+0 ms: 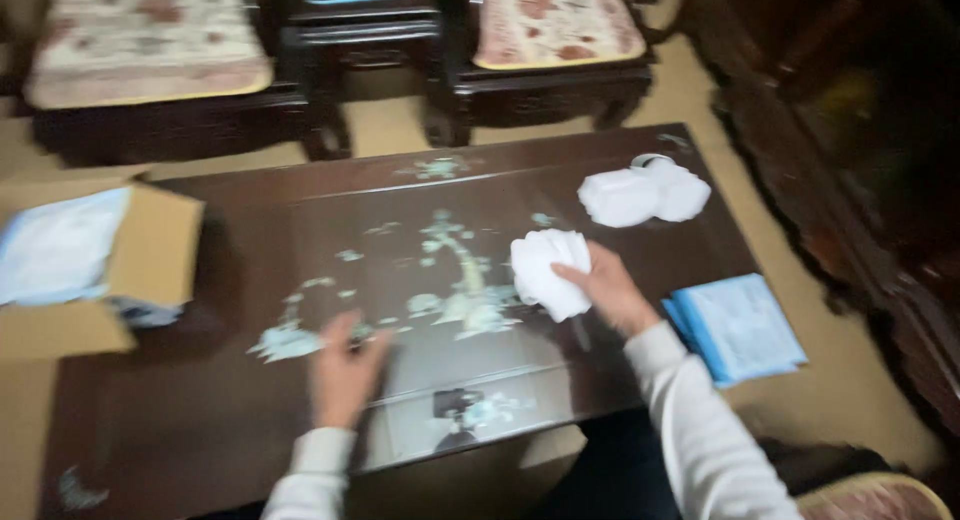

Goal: Packaging individual face masks into plastic sleeves

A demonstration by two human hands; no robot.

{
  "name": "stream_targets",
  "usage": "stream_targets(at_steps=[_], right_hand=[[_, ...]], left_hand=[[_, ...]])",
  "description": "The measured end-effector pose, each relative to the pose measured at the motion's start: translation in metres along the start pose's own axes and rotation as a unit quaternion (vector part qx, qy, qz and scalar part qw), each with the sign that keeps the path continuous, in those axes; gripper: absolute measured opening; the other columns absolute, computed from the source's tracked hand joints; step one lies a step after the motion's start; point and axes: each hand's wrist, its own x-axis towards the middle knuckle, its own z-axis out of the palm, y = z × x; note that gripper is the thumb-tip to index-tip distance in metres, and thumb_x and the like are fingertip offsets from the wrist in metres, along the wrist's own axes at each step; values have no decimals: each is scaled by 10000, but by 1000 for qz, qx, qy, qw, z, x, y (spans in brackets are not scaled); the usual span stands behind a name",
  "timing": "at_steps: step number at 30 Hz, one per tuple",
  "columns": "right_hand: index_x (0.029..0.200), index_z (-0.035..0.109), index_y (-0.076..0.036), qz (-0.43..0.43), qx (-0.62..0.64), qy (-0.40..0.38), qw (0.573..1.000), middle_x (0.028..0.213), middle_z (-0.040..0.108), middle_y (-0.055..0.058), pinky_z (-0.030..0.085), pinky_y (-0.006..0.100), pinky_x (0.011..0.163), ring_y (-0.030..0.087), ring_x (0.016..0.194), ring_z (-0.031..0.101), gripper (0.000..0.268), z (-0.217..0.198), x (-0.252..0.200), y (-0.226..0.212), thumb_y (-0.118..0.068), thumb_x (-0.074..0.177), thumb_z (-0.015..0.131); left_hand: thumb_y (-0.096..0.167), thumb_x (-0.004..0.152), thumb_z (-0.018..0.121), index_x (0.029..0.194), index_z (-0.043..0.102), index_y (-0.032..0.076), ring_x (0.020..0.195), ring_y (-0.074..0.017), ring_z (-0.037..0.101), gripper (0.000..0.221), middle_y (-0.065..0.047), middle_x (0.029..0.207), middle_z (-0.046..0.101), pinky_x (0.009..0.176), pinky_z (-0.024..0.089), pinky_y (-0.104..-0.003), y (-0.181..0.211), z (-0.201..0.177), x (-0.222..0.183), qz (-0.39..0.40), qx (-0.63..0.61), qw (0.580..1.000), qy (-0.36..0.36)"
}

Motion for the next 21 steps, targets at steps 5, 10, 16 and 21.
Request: stream_targets(at_steps=[5, 10, 16, 21], right_hand=[[1073, 689, 3, 83, 327, -28, 941, 885, 757, 94, 599, 301, 638, 155, 724, 732, 296, 162, -57, -41, -228, 910, 778], [1120, 738, -51, 8, 206, -43, 978, 956, 749, 115, 583, 349, 792, 155, 899, 676, 328, 235, -34, 11, -311, 930, 801], [1343, 639, 13, -216, -152, 78, 961, 1297, 633, 267, 443, 518, 1121, 436, 1271, 591, 477, 162, -46, 33, -285, 976, 706], [1415, 552, 60, -228, -308, 128, 915, 1489, 453, 282, 272, 535, 1219, 430, 1426, 404, 673, 133, -33, 109, -452, 982, 607]], left_hand=[[247, 974, 632, 1575, 337, 11, 1394, -414, 502, 710, -285, 1518, 471, 1051, 494, -494, 120, -2, -22, -233, -440, 857, -136], [380, 851, 791, 1203, 721, 92, 1128, -335, 713, 460, -184, 1121, 761, 885, 550, -452, 39, 24, -5, -308, -325, 894, -24], [153, 847, 841, 1114, 723, -23, 983, -364, 735, 341, -249, 985, 751, 769, 569, -455, -137, -50, 61, -180, -207, 957, 95], [353, 785, 848, 1339, 581, 102, 1105, -379, 656, 664, -189, 1172, 666, 880, 526, -493, -194, -126, 77, -199, -22, 979, 26]])
